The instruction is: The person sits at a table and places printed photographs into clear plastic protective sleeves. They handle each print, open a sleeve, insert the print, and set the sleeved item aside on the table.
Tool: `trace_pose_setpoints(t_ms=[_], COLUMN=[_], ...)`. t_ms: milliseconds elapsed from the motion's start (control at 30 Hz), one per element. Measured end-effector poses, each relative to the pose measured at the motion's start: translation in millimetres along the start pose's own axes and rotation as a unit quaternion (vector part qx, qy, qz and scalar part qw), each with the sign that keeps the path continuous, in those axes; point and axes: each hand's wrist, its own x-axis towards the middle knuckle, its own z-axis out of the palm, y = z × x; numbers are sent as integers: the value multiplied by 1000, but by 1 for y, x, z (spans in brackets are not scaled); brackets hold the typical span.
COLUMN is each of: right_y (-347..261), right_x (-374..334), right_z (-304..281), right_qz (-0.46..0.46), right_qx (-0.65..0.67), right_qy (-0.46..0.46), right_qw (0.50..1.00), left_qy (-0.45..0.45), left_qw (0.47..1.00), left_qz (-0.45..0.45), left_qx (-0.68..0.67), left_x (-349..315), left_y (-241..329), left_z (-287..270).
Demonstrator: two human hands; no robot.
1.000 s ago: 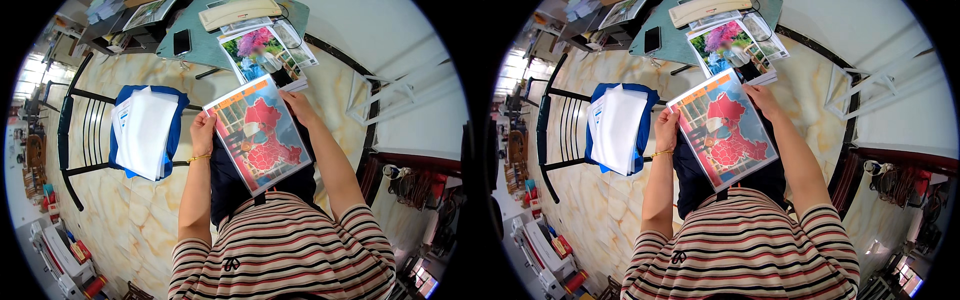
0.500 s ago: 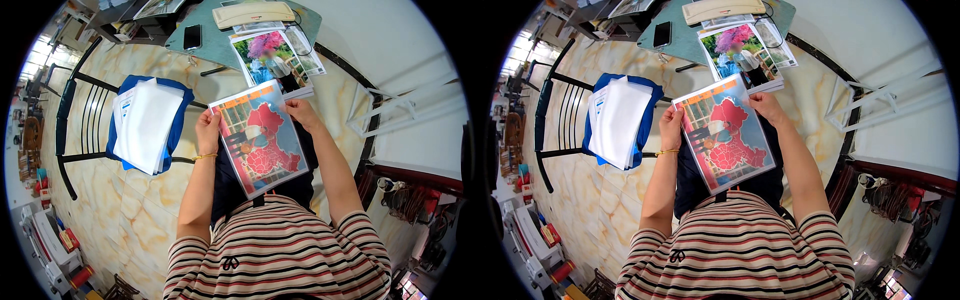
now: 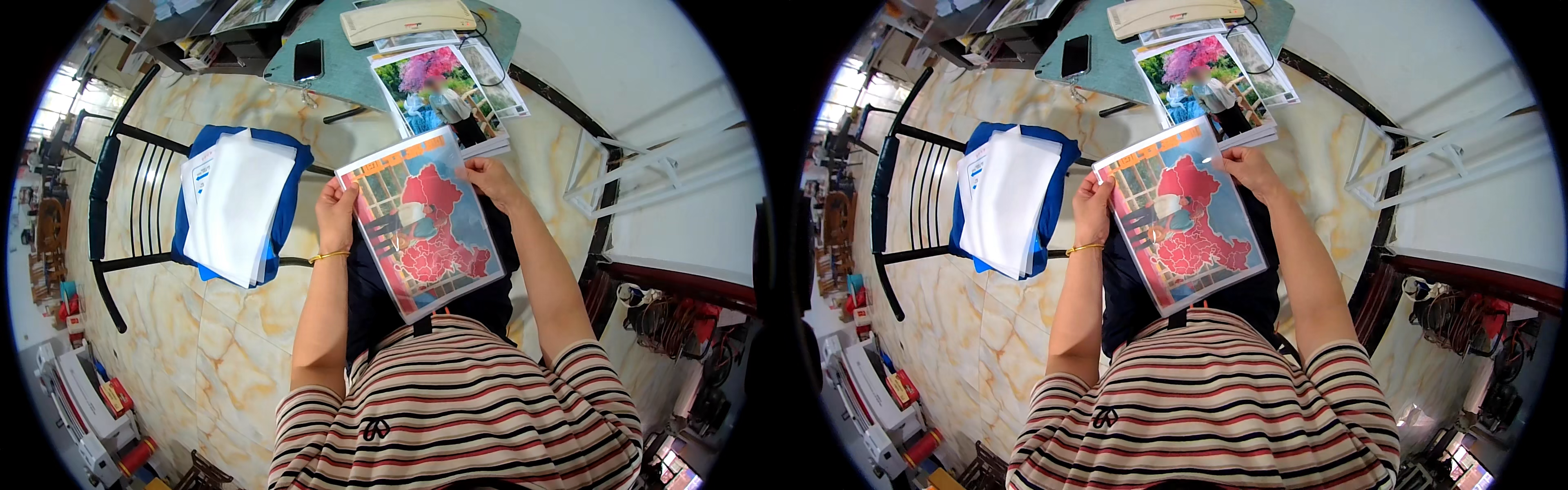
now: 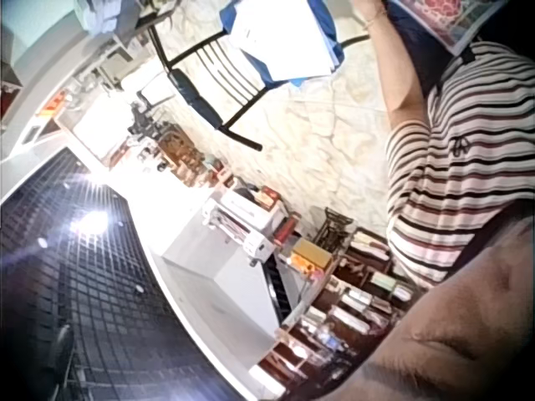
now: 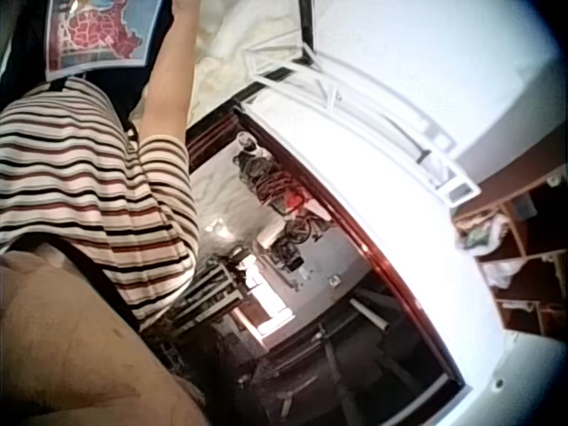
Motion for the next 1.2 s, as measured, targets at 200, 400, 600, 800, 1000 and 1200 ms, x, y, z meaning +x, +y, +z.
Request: trace_pose_setpoints(t_ms=[200, 400, 600, 800, 1000, 1200], right_y=[-13, 6, 9, 12, 8, 8], right_x=[-4, 32, 31, 30, 30, 27], right_z=[8, 6, 8, 13, 18, 16], right_qz=[9, -88, -92, -126, -140, -112], right_qx=[13, 90, 142, 105, 63, 166], right_qy=[2, 23, 2, 33, 49, 36], right_qw=[1000, 992, 986, 986, 987, 979], left_qy=[-7, -33, 2, -193, -388, -419], left_qw=[999, 997, 931, 803, 781, 694], left_qz=[-51, -54, 152, 175, 23, -171], left_qx=[-16, 42, 331, 536, 489, 561], left_x=[6, 15, 29, 62, 132, 130], left_y=[13, 0, 6, 32, 19, 62], left_z=[-11, -18, -9, 77, 105, 150])
